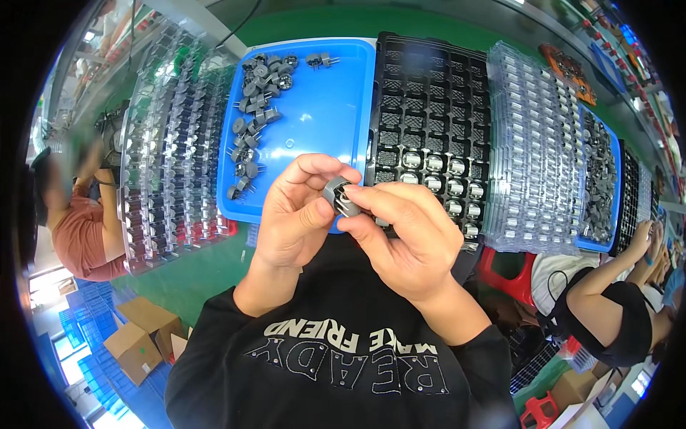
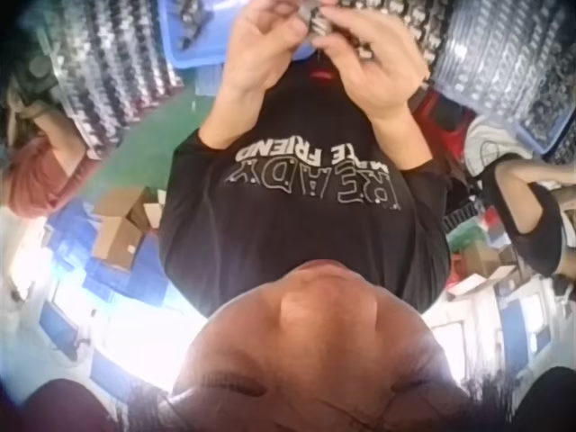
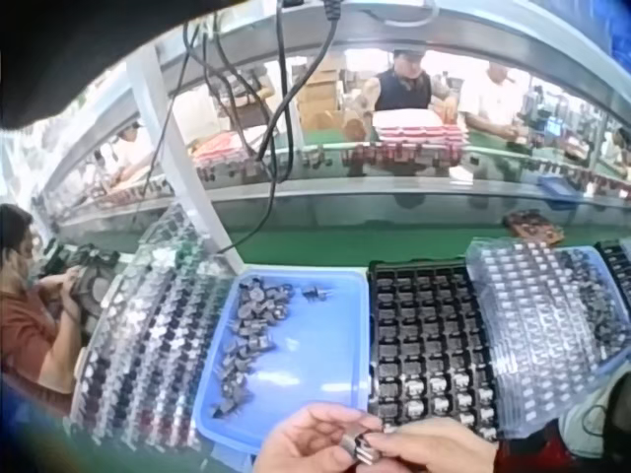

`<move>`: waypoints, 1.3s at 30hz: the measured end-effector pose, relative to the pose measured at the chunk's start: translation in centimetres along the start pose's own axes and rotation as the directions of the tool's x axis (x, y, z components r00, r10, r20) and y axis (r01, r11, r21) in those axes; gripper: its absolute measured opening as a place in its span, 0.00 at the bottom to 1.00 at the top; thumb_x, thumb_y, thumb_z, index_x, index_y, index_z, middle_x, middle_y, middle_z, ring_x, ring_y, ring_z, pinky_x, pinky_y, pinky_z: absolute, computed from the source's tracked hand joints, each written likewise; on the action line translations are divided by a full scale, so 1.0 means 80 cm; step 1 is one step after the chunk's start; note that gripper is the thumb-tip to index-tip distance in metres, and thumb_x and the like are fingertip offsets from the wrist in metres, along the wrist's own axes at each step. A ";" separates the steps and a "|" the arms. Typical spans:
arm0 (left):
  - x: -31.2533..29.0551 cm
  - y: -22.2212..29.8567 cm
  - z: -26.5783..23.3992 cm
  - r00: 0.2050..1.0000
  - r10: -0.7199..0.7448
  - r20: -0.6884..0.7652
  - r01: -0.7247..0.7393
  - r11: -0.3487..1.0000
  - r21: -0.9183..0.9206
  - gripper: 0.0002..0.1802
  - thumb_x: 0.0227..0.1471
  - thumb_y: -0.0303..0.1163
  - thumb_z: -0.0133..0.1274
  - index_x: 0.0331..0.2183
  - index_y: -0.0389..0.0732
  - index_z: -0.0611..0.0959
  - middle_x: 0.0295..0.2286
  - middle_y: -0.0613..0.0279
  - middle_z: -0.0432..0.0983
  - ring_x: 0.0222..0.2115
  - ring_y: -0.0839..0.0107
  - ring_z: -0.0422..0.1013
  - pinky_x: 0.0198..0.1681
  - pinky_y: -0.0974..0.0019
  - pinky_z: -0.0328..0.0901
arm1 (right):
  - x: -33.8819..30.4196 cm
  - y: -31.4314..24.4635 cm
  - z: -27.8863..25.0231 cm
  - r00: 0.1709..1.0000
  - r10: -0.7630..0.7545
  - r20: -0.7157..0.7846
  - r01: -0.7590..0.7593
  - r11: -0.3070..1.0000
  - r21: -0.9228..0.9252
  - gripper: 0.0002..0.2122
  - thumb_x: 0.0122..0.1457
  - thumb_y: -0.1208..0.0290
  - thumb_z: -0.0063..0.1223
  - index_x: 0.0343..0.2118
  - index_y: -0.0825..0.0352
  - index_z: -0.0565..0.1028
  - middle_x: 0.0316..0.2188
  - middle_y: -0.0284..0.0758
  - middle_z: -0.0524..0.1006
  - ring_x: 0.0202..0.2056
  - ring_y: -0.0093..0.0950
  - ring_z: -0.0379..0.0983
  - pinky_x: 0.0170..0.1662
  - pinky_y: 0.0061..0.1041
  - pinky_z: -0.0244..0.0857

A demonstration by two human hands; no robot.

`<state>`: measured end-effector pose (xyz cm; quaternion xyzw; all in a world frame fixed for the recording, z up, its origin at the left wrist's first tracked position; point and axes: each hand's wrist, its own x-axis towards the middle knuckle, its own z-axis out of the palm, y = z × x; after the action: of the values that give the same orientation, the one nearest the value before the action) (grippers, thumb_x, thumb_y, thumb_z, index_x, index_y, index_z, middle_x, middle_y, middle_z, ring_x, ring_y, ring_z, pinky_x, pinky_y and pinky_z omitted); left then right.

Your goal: The recorder is picking up small metallic electronic components, inspecting them, and sorting them into specific slots in plastic trays on a factory assembly line.

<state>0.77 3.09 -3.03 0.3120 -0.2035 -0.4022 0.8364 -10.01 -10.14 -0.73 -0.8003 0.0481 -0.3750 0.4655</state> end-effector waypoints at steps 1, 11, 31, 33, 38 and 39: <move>-0.001 0.000 0.000 1.000 -0.012 -0.009 0.012 1.000 -0.016 0.24 0.56 0.25 0.61 0.53 0.33 0.74 0.49 0.48 0.76 0.51 0.65 0.72 0.56 0.63 0.67 | -0.002 0.002 0.002 1.000 -0.017 -0.018 0.017 1.000 0.010 0.16 0.48 0.74 0.73 0.40 0.72 0.82 0.32 0.37 0.80 0.32 0.27 0.75 0.36 0.23 0.70; -0.005 0.000 0.000 1.000 -0.024 -0.018 0.024 0.999 -0.035 0.24 0.56 0.24 0.61 0.53 0.33 0.73 0.49 0.47 0.75 0.50 0.65 0.73 0.53 0.64 0.69 | -0.005 0.003 0.007 0.999 -0.022 -0.038 0.023 0.999 0.029 0.16 0.48 0.76 0.73 0.40 0.72 0.82 0.33 0.37 0.80 0.33 0.27 0.75 0.37 0.23 0.69; 0.079 0.068 -0.106 0.943 0.331 0.024 0.122 -0.415 0.902 0.25 0.46 0.27 0.64 0.48 0.38 0.81 0.46 0.48 0.75 0.47 0.48 0.73 0.52 0.52 0.69 | 0.019 0.052 -0.056 0.957 0.172 0.232 -0.038 0.872 -0.488 0.03 0.52 0.81 0.60 0.29 0.68 0.78 0.30 0.38 0.78 0.32 0.36 0.76 0.37 0.31 0.71; 0.090 0.072 -0.125 0.948 0.317 -0.004 0.186 -0.545 0.818 0.21 0.45 0.27 0.65 0.45 0.38 0.82 0.45 0.50 0.75 0.46 0.50 0.73 0.51 0.53 0.69 | 0.015 0.059 -0.037 0.917 0.114 0.381 0.109 0.851 -0.515 0.04 0.52 0.78 0.60 0.30 0.67 0.76 0.29 0.39 0.75 0.36 0.43 0.74 0.38 0.38 0.70; 0.091 0.062 -0.122 0.969 0.242 -0.041 0.186 -0.619 0.763 0.19 0.43 0.25 0.65 0.41 0.41 0.82 0.40 0.54 0.78 0.43 0.51 0.73 0.48 0.53 0.68 | 0.014 0.070 -0.011 0.856 0.119 0.502 0.194 0.828 -0.527 0.05 0.50 0.79 0.54 0.31 0.66 0.75 0.31 0.38 0.74 0.37 0.41 0.75 0.40 0.38 0.72; 0.090 0.062 -0.118 0.972 0.231 -0.035 0.179 -0.641 0.747 0.19 0.43 0.27 0.65 0.41 0.41 0.83 0.39 0.54 0.77 0.43 0.51 0.73 0.46 0.52 0.68 | 0.013 0.070 -0.008 0.832 0.149 0.534 0.200 0.818 -0.539 0.07 0.48 0.79 0.54 0.32 0.65 0.75 0.32 0.38 0.74 0.37 0.40 0.75 0.41 0.38 0.72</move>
<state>13.29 3.11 -5.81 0.9236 -0.3622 0.0817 0.0949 -8.14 -14.20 -4.33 -0.9764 0.0109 -0.1013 0.1904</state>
